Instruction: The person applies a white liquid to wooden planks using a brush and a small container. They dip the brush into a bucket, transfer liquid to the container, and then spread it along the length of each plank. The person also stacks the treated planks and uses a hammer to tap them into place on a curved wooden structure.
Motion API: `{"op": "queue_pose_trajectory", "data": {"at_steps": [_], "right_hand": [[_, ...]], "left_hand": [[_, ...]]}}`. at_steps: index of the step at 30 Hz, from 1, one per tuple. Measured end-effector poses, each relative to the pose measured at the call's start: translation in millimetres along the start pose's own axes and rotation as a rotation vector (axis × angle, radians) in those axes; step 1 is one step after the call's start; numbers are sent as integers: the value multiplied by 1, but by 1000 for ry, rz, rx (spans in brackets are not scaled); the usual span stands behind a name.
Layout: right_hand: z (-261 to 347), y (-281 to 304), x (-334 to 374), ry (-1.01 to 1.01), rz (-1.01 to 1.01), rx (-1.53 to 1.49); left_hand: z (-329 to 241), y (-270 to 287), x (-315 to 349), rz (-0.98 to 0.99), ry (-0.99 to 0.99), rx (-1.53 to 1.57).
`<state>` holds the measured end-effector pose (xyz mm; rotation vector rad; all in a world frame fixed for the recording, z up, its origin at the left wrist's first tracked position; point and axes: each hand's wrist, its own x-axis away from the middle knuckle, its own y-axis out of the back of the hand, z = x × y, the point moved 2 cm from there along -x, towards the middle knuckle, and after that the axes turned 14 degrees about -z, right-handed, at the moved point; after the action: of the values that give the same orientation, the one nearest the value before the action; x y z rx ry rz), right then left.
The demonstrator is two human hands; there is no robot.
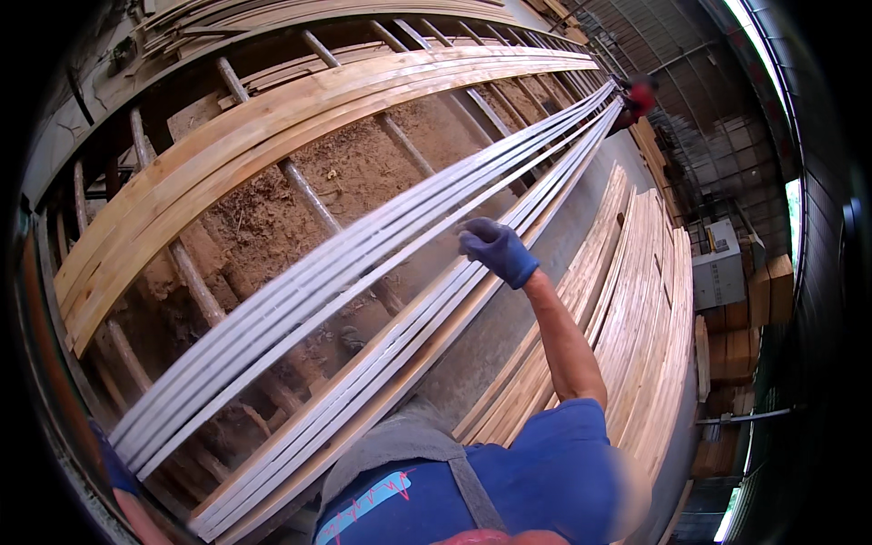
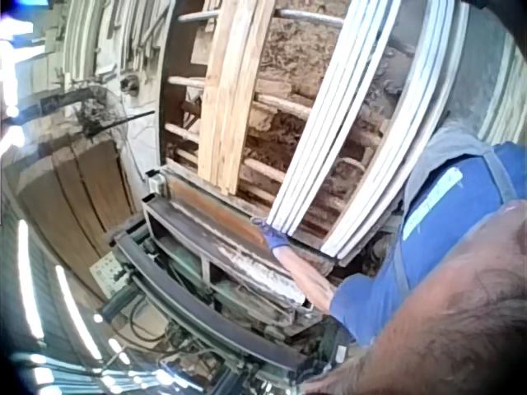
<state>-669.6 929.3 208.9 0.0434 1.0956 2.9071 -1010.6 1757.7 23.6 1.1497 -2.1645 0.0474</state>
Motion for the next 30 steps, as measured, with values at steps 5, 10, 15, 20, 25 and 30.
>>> {"op": "queue_pose_trajectory", "data": {"at_steps": [5,10,15,20,25,30], "right_hand": [[66,-54,8,463,228,500],[125,-114,30,533,423,507],[108,-151,45,684,484,474],[92,-157,42,600,369,557],[48,-185,3,487,143,715],[36,-208,-8,527,14,662]], "left_hand": [[-62,-44,11,72,210,-104],[-16,3,-39,213,59,26],[-8,-8,-53,235,83,-75],[-19,6,-22,208,191,-63],[-10,2,-43,329,85,-57],[11,17,-60,275,-57,106]]}}
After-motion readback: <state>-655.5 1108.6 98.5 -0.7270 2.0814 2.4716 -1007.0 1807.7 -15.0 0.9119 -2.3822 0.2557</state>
